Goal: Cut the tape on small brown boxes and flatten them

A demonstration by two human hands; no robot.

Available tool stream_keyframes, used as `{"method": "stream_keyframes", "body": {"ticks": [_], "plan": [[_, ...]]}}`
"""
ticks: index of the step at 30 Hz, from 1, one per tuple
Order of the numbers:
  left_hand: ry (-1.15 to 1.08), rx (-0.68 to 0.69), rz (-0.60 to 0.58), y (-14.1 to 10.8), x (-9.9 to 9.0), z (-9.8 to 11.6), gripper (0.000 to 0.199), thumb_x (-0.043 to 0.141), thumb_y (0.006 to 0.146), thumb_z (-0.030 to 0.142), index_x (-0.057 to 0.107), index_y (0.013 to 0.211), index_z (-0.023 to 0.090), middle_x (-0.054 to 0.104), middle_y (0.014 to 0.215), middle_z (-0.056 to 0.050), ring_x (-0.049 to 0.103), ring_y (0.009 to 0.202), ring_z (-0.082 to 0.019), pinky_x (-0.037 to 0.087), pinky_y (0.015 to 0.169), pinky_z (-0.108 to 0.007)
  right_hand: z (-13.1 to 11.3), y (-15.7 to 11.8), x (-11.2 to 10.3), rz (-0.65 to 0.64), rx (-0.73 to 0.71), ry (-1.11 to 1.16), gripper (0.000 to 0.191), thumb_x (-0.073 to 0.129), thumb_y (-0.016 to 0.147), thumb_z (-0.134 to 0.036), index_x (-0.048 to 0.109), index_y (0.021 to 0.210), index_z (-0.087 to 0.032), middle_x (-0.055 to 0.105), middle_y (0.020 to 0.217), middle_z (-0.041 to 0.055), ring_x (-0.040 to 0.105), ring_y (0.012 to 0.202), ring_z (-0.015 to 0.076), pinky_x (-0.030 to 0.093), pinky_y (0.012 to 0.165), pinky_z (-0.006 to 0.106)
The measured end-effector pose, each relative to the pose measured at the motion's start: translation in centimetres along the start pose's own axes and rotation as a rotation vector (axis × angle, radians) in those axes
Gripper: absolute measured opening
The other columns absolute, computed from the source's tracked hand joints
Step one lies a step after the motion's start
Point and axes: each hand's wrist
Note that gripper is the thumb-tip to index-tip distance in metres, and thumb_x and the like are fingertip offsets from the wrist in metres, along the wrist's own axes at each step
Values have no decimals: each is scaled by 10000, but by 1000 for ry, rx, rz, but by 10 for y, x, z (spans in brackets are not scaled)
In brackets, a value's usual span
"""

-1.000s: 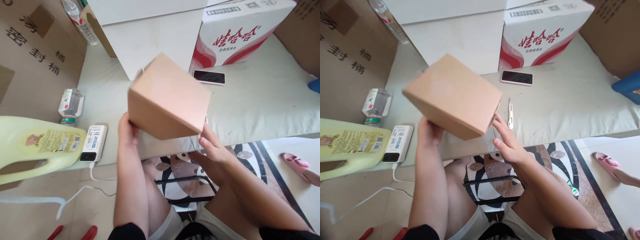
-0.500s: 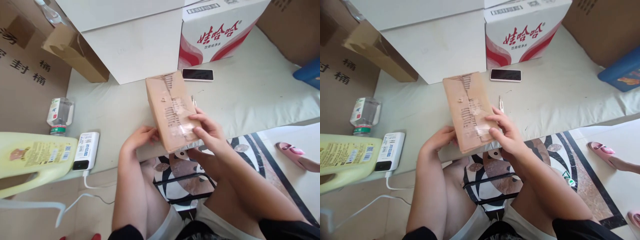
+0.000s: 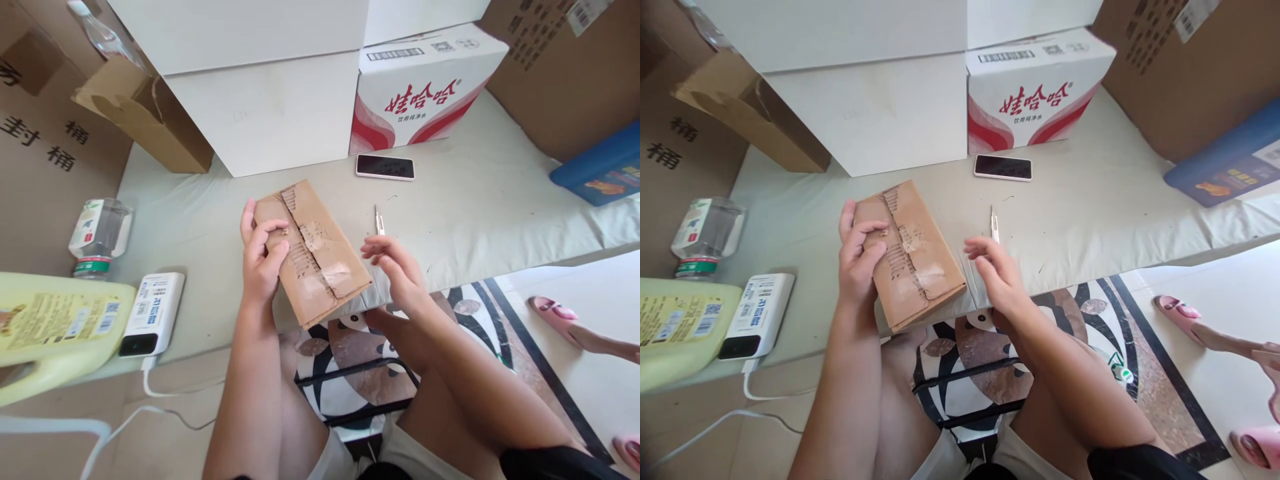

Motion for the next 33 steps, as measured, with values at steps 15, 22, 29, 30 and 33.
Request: {"method": "stream_keyframes", "body": {"ticks": [15, 22, 29, 30, 33], "plan": [[95, 3, 198, -6, 31, 9, 137, 611, 833, 258, 692, 938, 224, 355, 1618, -90, 263, 1551, -302, 251, 1256, -460, 10, 17, -30, 124, 243, 41, 308, 477, 860, -257, 655, 1111, -264, 585, 764, 0, 552, 649, 161, 472, 625, 321], [168, 41, 274, -7, 47, 6, 193, 566, 859, 256, 685, 1003, 209, 357, 1593, -116, 297, 1532, -271, 296, 1235, -410, -27, -4, -36, 416, -210, -11, 180, 700, 882, -348, 624, 1034, -287, 529, 697, -23, 481, 554, 126, 409, 508, 294], [267, 54, 278, -6, 50, 1, 207, 515, 884, 257, 664, 1024, 224, 370, 1579, -92, 318, 1521, -252, 375, 1189, -382, -33, -22, -33, 415, -339, 234, 106, 582, 986, -342, 562, 915, -267, 425, 501, -86, 334, 321, 76, 229, 321, 254], [269, 56, 283, -6, 51, 1, 208, 511, 887, 257, 664, 1023, 222, 375, 1576, -93, 306, 1526, -251, 356, 1205, -384, -34, -24, -31, 379, -343, 225, 87, 579, 985, -331, 589, 937, -259, 450, 497, -84, 354, 323, 77, 241, 320, 250], [261, 49, 294, -7, 52, 5, 212, 504, 885, 259, 665, 1015, 215, 378, 1575, -101, 298, 1529, -252, 310, 1237, -396, -37, -27, -30, 246, -362, 84, 120, 558, 977, -267, 666, 1022, -238, 527, 504, -72, 450, 355, 87, 332, 349, 240]]}}
Point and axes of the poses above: each hand's wrist, its own y-axis towards the middle knuckle, its own x-axis out of the palm, z = x × y
